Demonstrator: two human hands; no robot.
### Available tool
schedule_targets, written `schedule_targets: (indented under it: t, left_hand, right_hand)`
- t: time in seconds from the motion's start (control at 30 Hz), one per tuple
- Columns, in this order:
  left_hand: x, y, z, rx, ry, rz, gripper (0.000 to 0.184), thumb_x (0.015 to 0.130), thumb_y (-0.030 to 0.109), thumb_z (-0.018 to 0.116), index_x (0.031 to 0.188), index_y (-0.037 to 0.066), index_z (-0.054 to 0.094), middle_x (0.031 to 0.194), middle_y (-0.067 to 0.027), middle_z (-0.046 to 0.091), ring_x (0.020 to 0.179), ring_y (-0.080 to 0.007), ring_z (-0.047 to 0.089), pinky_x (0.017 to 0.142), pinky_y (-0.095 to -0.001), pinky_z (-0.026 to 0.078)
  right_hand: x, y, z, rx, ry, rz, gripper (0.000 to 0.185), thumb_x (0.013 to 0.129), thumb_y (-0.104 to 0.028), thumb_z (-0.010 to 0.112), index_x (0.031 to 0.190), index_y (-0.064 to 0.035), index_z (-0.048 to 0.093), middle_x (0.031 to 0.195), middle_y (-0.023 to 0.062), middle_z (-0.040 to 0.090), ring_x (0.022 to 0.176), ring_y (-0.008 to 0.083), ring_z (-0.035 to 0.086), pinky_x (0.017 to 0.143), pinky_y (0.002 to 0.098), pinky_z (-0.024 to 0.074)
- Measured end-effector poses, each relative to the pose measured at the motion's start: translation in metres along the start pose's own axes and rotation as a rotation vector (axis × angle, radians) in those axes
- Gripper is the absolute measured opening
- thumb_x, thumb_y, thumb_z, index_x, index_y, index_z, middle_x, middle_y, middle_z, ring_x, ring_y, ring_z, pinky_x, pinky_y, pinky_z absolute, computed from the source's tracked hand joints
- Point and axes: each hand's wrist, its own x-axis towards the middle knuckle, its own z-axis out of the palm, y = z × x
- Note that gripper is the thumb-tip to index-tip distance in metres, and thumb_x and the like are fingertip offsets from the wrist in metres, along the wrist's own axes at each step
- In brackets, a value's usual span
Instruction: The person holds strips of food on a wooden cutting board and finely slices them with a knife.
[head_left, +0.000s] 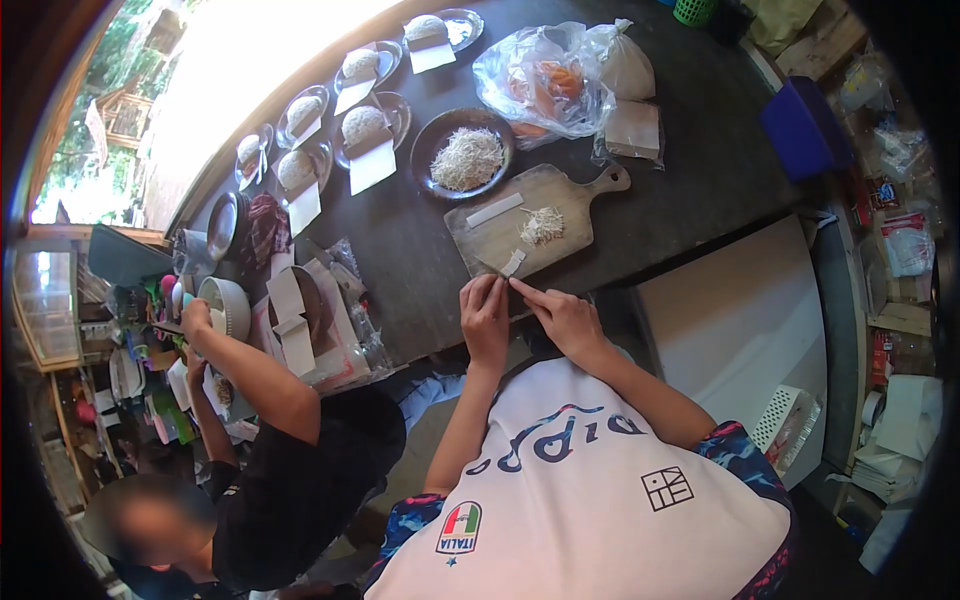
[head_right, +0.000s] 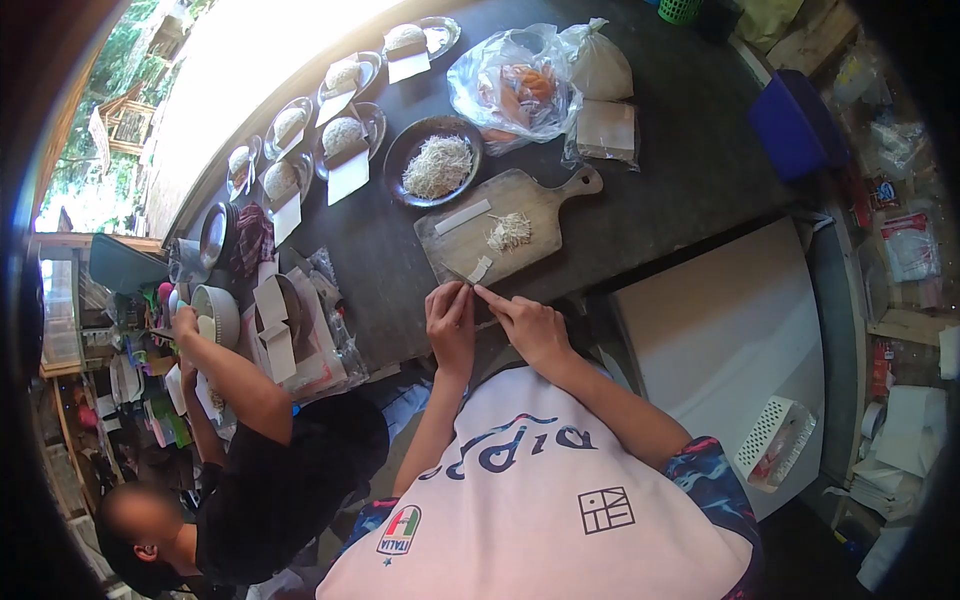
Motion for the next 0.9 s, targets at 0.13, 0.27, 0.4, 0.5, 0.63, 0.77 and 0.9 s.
schedule_targets:
  t: [0.13, 0.27, 0.4, 0.5, 0.63, 0.77, 0.9]
  left_hand:
    - [-0.001, 0.001, 0.0, 0.019, 0.005, -0.007, 0.019, 0.09, -0.001, 0.079, 0.109, 0.0, 0.08, 0.115, -0.0123, 0.072, 0.111, -0.0351, 0.069, 0.096, -0.0448, 0.058]
    - [-0.002, -0.006, 0.003, 0.002, 0.023, 0.022, 0.021, 0.089, -0.002, 0.079, 0.11, 0.0, 0.08, 0.117, -0.012, 0.072, 0.112, -0.035, 0.069, 0.096, -0.0446, 0.058]
    - [-0.005, -0.006, 0.004, -0.006, 0.031, 0.013, 0.022, 0.088, -0.002, 0.08, 0.11, 0.0, 0.08, 0.116, -0.0119, 0.072, 0.112, -0.035, 0.069, 0.097, -0.0445, 0.058]
    - [-0.004, -0.005, 0.004, 0.01, 0.028, 0.024, 0.022, 0.088, -0.001, 0.08, 0.11, 0.0, 0.08, 0.114, -0.0119, 0.073, 0.112, -0.035, 0.069, 0.097, -0.0444, 0.058]
    - [-0.002, -0.005, 0.003, 0.025, 0.024, 0.029, 0.02, 0.09, 0.001, 0.08, 0.11, 0.001, 0.08, 0.113, -0.0114, 0.073, 0.11, -0.0344, 0.069, 0.096, -0.0443, 0.058]
    - [0.0, -0.004, 0.004, 0.011, 0.03, 0.013, 0.017, 0.093, 0.004, 0.079, 0.11, 0.001, 0.08, 0.112, -0.0104, 0.073, 0.108, -0.0338, 0.069, 0.095, -0.0443, 0.058]
    - [0.01, -0.001, 0.006, 0.009, -0.022, 0.037, 0.018, 0.094, 0.004, 0.079, 0.112, 0.002, 0.08, 0.112, -0.01, 0.072, 0.108, -0.0333, 0.069, 0.093, -0.0438, 0.058]
  right_hand:
    - [0.009, 0.004, 0.01, 0.011, 0.058, -0.052, 0.049, 0.109, -0.032, 0.061, 0.156, -0.0456, 0.057, 0.091, 0.0102, 0.073, 0.082, 0.0352, 0.076, 0.072, 0.0492, 0.0636]
    - [-0.003, -0.003, -0.002, -0.013, -0.008, 0.005, 0.049, 0.109, -0.033, 0.06, 0.156, -0.0451, 0.057, 0.091, 0.0112, 0.072, 0.084, 0.0362, 0.076, 0.073, 0.0502, 0.0634]
    - [0.002, -0.001, 0.003, -0.007, -0.028, 0.019, 0.049, 0.109, -0.034, 0.061, 0.156, -0.0464, 0.056, 0.092, 0.0108, 0.072, 0.084, 0.0364, 0.076, 0.075, 0.0508, 0.0636]
    - [0.008, 0.001, 0.008, 0.004, 0.003, -0.004, 0.05, 0.108, -0.034, 0.062, 0.156, -0.0476, 0.056, 0.092, 0.0109, 0.072, 0.085, 0.0365, 0.076, 0.076, 0.0503, 0.0637]
    - [0.004, 0.003, -0.004, 0.126, -0.053, 0.057, 0.046, 0.108, -0.036, 0.063, 0.154, -0.0447, 0.06, 0.096, 0.0154, 0.075, 0.089, 0.0381, 0.076, 0.079, 0.0489, 0.0624]
    - [0.01, 0.028, -0.023, 0.399, -0.077, 0.134, 0.04, 0.108, -0.036, 0.065, 0.149, -0.0384, 0.066, 0.1, 0.0205, 0.077, 0.096, 0.0403, 0.076, 0.082, 0.0483, 0.0602]
    - [0.016, 0.028, -0.03, 0.301, 0.071, 0.093, 0.04, 0.109, -0.034, 0.064, 0.148, -0.0369, 0.067, 0.104, 0.0204, 0.077, 0.099, 0.0425, 0.075, 0.082, 0.049, 0.0598]
